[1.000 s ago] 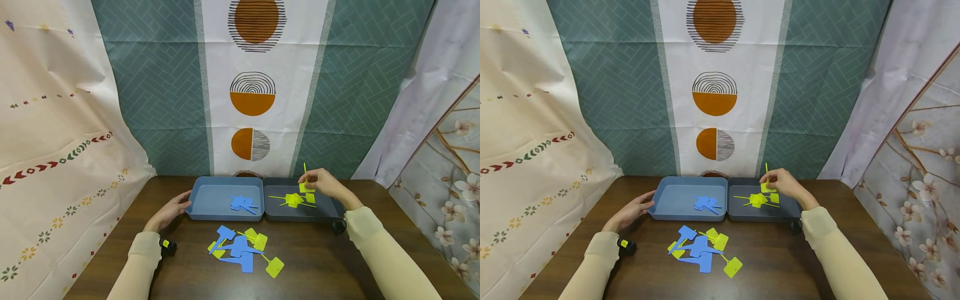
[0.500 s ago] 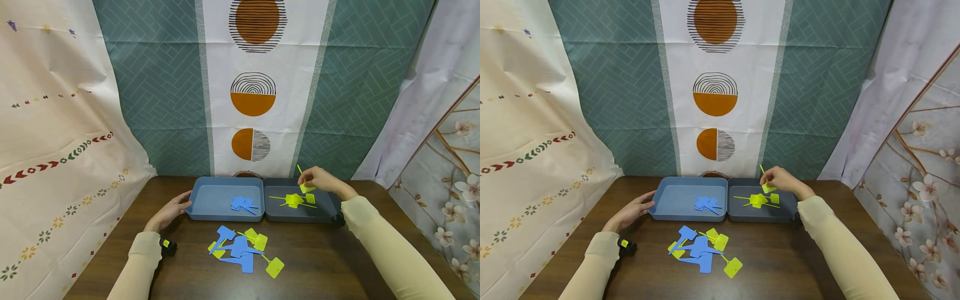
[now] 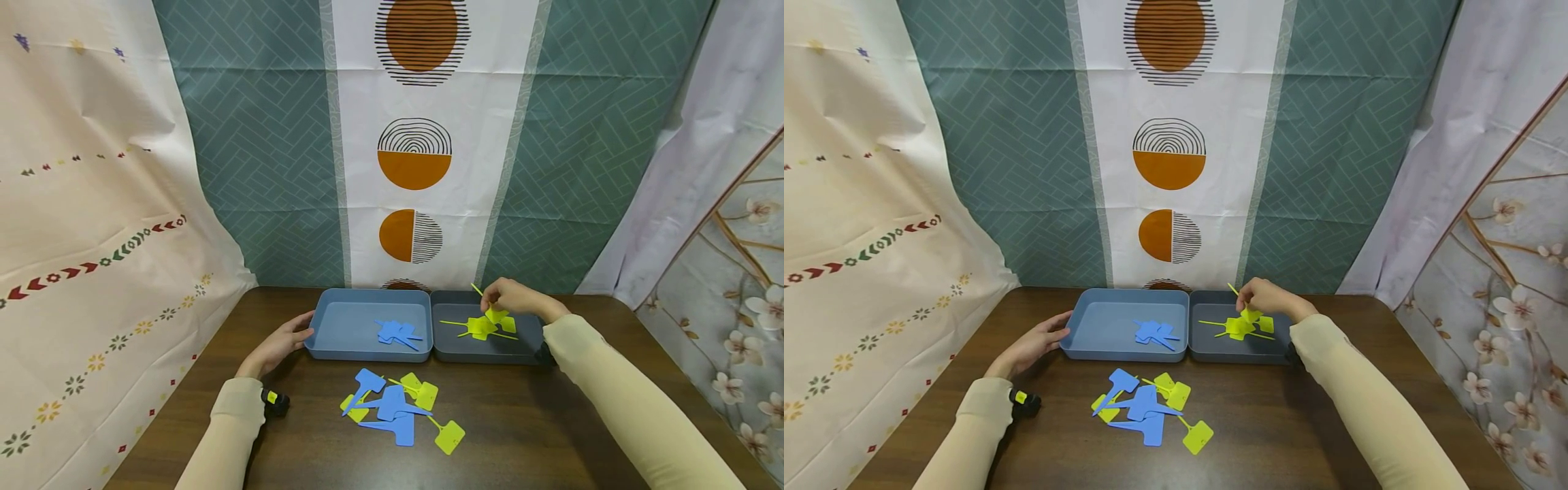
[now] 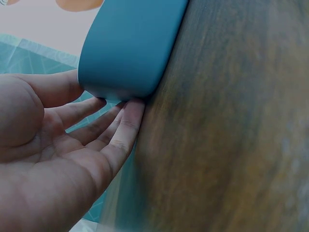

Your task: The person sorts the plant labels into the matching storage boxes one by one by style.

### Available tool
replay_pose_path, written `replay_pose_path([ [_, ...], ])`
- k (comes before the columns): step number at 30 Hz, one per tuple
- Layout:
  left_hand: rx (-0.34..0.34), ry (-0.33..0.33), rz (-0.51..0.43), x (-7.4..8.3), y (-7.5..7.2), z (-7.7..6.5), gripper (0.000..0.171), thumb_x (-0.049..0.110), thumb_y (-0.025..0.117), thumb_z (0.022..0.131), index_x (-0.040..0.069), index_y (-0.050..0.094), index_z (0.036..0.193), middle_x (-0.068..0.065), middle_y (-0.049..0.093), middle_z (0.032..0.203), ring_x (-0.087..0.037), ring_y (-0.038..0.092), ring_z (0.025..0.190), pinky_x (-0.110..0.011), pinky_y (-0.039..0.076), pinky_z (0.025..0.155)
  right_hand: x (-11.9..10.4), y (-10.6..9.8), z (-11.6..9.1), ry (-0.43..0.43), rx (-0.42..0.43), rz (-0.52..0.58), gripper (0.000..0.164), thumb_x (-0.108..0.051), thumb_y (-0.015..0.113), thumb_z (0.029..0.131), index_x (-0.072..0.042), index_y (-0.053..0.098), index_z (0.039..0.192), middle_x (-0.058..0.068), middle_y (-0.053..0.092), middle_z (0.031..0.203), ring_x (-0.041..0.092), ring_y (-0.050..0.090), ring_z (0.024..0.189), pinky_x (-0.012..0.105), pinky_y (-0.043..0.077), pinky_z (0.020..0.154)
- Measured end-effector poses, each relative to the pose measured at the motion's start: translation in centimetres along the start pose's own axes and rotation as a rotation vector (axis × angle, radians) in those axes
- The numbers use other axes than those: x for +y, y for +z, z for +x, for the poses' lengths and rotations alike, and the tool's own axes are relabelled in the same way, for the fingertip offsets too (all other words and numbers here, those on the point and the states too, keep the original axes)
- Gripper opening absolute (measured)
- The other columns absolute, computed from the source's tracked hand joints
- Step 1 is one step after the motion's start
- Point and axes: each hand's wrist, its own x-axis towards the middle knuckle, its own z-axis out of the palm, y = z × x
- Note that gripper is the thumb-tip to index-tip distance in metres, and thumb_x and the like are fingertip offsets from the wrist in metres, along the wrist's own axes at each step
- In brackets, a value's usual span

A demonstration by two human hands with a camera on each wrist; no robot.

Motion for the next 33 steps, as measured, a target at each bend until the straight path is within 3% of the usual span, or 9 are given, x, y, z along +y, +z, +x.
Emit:
replay_pose_path([
  [8,-0.008,0.011,0.009,-0.08,-0.04,0.05,0.060,0.011,0.040,0.113,-0.003,0.011,0.165,-0.032,0.017,0.165,-0.049,0.028,0.150,-0.062,0.026,0.121,-0.11,0.33,0.70,-0.002,-0.044,0.017,0.028,0.017,0.048,0.088,0.005,0.072,0.095,0.016,0.069,0.091,0.018,0.046,0.072,0.031,0.042,0.068],
  [15,-0.005,0.007,0.013,-0.06,-0.12,0.03,0.060,0.012,0.040,0.114,-0.002,0.011,0.165,-0.032,0.017,0.166,-0.049,0.027,0.150,-0.062,0.025,0.122,0.15,0.39,1.02,-0.016,-0.065,-0.020,0.028,0.014,0.052,0.092,0.007,0.073,0.108,0.021,0.072,0.106,0.034,0.065,0.091,0.045,0.058,0.084],
  [21,-0.002,-0.002,0.011,-0.01,-0.08,-0.04,0.061,0.012,0.039,0.114,-0.001,0.011,0.165,-0.032,0.016,0.166,-0.049,0.025,0.151,-0.062,0.024,0.122,0.34,0.37,1.04,-0.025,-0.027,-0.032,0.030,0.015,0.052,0.092,0.004,0.074,0.109,0.018,0.072,0.110,0.039,0.067,0.105,0.048,0.058,0.093],
  [33,-0.002,-0.004,-0.002,0.23,0.01,-0.15,0.061,0.011,0.040,0.113,-0.003,0.011,0.165,-0.032,0.017,0.166,-0.049,0.026,0.151,-0.062,0.025,0.122,-0.11,0.49,0.90,-0.023,-0.009,-0.007,0.028,0.015,0.051,0.094,0.004,0.073,0.108,0.013,0.073,0.108,0.034,0.067,0.100,0.046,0.058,0.092],
])
